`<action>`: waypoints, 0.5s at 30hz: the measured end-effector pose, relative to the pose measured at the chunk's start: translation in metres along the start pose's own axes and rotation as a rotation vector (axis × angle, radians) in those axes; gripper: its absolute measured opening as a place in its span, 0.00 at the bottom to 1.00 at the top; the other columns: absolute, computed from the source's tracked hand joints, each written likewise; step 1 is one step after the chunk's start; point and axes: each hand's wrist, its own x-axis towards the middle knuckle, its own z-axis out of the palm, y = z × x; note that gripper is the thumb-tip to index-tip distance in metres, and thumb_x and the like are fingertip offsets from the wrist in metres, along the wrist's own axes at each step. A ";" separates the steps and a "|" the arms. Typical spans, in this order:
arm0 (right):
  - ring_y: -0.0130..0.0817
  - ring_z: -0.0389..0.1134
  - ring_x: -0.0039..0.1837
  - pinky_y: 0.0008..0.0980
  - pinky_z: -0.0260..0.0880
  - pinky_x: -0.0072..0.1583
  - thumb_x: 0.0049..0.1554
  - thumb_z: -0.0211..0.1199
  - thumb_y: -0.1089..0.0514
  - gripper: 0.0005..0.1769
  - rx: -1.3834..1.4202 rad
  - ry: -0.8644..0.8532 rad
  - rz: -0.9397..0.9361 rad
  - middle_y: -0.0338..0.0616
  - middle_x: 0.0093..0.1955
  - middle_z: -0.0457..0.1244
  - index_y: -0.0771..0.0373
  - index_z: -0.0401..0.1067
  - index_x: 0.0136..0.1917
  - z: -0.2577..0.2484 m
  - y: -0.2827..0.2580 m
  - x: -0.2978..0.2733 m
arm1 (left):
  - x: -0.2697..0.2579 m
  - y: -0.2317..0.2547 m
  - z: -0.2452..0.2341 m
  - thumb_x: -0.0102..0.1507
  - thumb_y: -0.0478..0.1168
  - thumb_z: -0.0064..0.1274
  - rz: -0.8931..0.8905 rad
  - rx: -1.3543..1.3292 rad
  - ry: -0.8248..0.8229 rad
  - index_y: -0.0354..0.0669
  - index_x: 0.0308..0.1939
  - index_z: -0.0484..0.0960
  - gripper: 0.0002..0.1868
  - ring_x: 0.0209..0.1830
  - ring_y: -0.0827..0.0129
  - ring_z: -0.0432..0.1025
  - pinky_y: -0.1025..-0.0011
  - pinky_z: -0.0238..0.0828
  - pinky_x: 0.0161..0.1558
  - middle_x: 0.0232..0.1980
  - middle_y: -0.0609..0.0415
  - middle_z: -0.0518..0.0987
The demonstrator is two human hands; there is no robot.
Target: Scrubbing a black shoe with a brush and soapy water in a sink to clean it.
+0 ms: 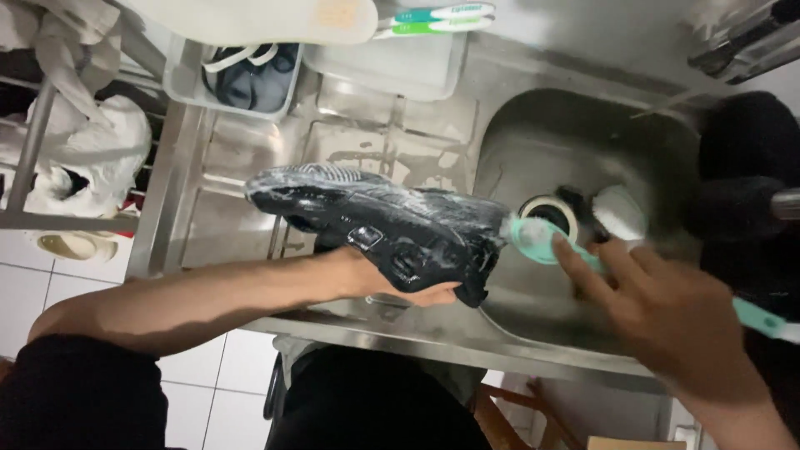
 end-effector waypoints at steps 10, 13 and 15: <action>0.24 0.60 0.33 0.22 0.56 0.31 0.60 0.61 0.64 0.23 0.135 0.367 -0.166 0.35 0.44 0.65 0.48 0.73 0.67 -0.033 -0.031 0.119 | 0.011 0.029 0.005 0.74 0.52 0.32 -0.230 -0.760 0.030 0.52 0.37 0.68 0.16 0.38 0.70 0.60 0.66 0.56 0.49 0.35 0.60 0.65; 0.25 0.68 0.34 0.22 0.68 0.26 0.62 0.60 0.57 0.25 0.180 0.296 -0.284 0.42 0.48 0.67 0.52 0.64 0.72 -0.052 -0.041 0.170 | 0.003 0.036 0.011 0.73 0.52 0.34 -0.285 -0.958 0.025 0.53 0.37 0.68 0.15 0.37 0.71 0.60 0.66 0.56 0.47 0.34 0.61 0.65; 0.26 0.70 0.32 0.23 0.71 0.20 0.62 0.57 0.47 0.36 0.166 0.106 -0.388 0.45 0.48 0.65 0.51 0.54 0.81 -0.054 -0.049 0.180 | 0.002 0.044 0.011 0.73 0.52 0.34 -0.328 -1.065 0.023 0.54 0.37 0.69 0.14 0.37 0.72 0.59 0.66 0.56 0.46 0.34 0.62 0.65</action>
